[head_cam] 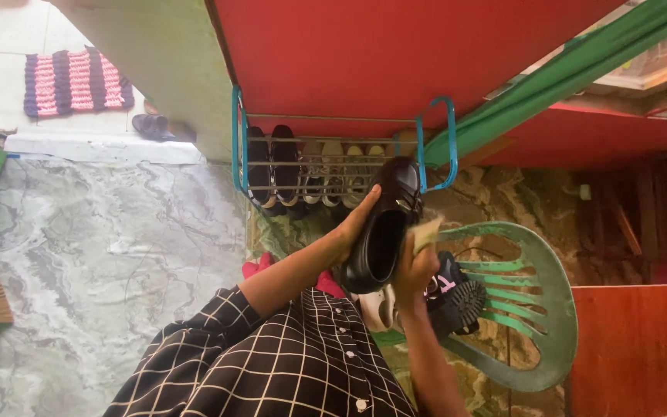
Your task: Cleaning and wiping shoes with a cloth
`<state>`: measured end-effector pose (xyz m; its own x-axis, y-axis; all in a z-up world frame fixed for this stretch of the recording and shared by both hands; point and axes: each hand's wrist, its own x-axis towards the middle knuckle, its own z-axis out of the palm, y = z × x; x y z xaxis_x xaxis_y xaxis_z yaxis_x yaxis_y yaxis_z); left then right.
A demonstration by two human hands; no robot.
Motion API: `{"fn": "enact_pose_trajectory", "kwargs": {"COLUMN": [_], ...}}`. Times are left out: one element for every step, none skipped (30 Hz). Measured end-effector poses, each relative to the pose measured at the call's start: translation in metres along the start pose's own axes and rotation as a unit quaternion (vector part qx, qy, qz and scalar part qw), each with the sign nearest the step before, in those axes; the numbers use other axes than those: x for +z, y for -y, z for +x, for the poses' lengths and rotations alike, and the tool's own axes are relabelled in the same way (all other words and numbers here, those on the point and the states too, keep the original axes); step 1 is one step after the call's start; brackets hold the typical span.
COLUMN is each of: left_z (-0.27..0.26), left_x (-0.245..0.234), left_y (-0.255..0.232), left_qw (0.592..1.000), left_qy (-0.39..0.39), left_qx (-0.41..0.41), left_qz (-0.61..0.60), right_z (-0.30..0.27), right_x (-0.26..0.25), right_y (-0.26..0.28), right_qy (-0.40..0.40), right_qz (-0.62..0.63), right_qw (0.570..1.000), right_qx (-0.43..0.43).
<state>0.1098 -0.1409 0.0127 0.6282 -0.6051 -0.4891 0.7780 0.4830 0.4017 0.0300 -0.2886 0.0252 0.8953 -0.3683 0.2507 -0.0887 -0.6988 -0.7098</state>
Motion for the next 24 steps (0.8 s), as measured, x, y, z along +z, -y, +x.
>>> {"fn": "enact_pose_trajectory", "kwargs": {"left_z": [-0.004, -0.008, -0.013, -0.014, -0.014, -0.015, -0.016, -0.018, -0.018, -0.02, -0.021, -0.022, -0.014, -0.006, -0.002, -0.008, -0.013, -0.017, -0.017, -0.016, -0.016, -0.009, -0.002, 0.005], "left_x": [0.003, 0.005, 0.007, 0.007, 0.007, 0.008, 0.01, 0.013, 0.017, 0.018, 0.019, 0.021, 0.014, 0.008, -0.001, 0.002, 0.006, 0.01, 0.011, 0.011, 0.012, 0.006, 0.0, -0.006], "left_y": [-0.006, -0.013, -0.019, -0.018, -0.017, -0.016, -0.013, -0.01, -0.007, -0.008, -0.012, -0.016, -0.016, -0.016, -0.015, -0.019, -0.02, -0.022, -0.017, -0.012, -0.009, -0.002, 0.005, 0.011], "left_qw": [1.0, 1.0, 1.0, 1.0, 1.0, 1.0, 1.0, 0.999, 0.999, 0.999, 0.999, 0.999, 0.999, 1.0, 1.0, 1.0, 1.0, 0.999, 0.999, 0.999, 0.998, 0.998, 0.999, 1.0], "left_qy": [-0.001, -0.011, -0.022, -0.024, -0.017, -0.011, -0.011, -0.01, -0.008, -0.008, -0.006, -0.005, -0.003, 0.009, 0.018, 0.016, 0.0, -0.017, -0.016, -0.007, 0.003, 0.003, 0.011, 0.018], "left_qx": [0.002, -0.003, -0.009, -0.006, -0.01, -0.013, -0.019, -0.029, -0.04, -0.045, -0.029, -0.013, -0.01, -0.006, -0.005, -0.004, -0.02, -0.036, -0.039, -0.038, -0.035, -0.037, -0.023, -0.008], "left_qz": [-0.002, -0.004, -0.006, -0.008, 0.004, 0.016, 0.017, 0.023, 0.028, 0.03, 0.036, 0.042, 0.044, 0.024, 0.003, 0.003, 0.005, 0.008, 0.009, 0.032, 0.055, 0.057, 0.033, 0.009], "right_z": [-0.012, -0.024, -0.037, -0.035, -0.034, -0.033, -0.022, -0.01, 0.003, 0.003, 0.007, 0.011, 0.0, -0.01, -0.024, -0.027, -0.031, -0.035, -0.022, -0.01, 0.003, 0.003, 0.004, 0.004], "right_x": [-0.006, -0.011, -0.017, -0.016, -0.016, -0.016, -0.012, -0.008, -0.004, -0.006, -0.008, -0.01, -0.013, -0.016, -0.019, -0.018, -0.018, -0.018, -0.014, -0.011, -0.007, -0.003, 0.0, 0.004], "right_y": [0.011, 0.022, 0.034, 0.031, 0.028, 0.025, 0.019, 0.011, 0.002, 0.004, 0.008, 0.012, 0.017, 0.021, 0.027, 0.03, 0.031, 0.031, 0.022, 0.014, 0.005, -0.004, -0.014, -0.023], "right_qy": [0.003, -0.001, -0.003, -0.001, -0.015, -0.029, -0.031, -0.036, -0.042, -0.044, -0.042, -0.039, -0.041, -0.038, -0.031, -0.03, -0.027, -0.024, -0.026, -0.028, -0.03, -0.032, -0.03, -0.027], "right_qz": [0.0, 0.098, 0.195, 0.196, 0.139, 0.08, 0.079, 0.069, 0.058, 0.056, 0.023, -0.009, -0.008, 0.017, 0.043, 0.045, 0.061, 0.078, 0.077, 0.08, 0.085, 0.085, 0.061, 0.037], "right_qw": [1.0, 0.995, 0.978, 0.978, 0.981, 0.976, 0.977, 0.985, 0.991, 0.992, 0.996, 0.999, 0.999, 0.993, 0.983, 0.983, 0.973, 0.96, 0.961, 0.974, 0.984, 0.984, 0.993, 0.998], "right_qx": [-0.002, -0.038, -0.073, -0.074, -0.137, -0.2, -0.194, -0.153, -0.112, -0.108, -0.069, -0.03, -0.032, -0.106, -0.177, -0.176, -0.222, -0.267, -0.264, -0.209, -0.154, -0.153, -0.094, -0.035]}}
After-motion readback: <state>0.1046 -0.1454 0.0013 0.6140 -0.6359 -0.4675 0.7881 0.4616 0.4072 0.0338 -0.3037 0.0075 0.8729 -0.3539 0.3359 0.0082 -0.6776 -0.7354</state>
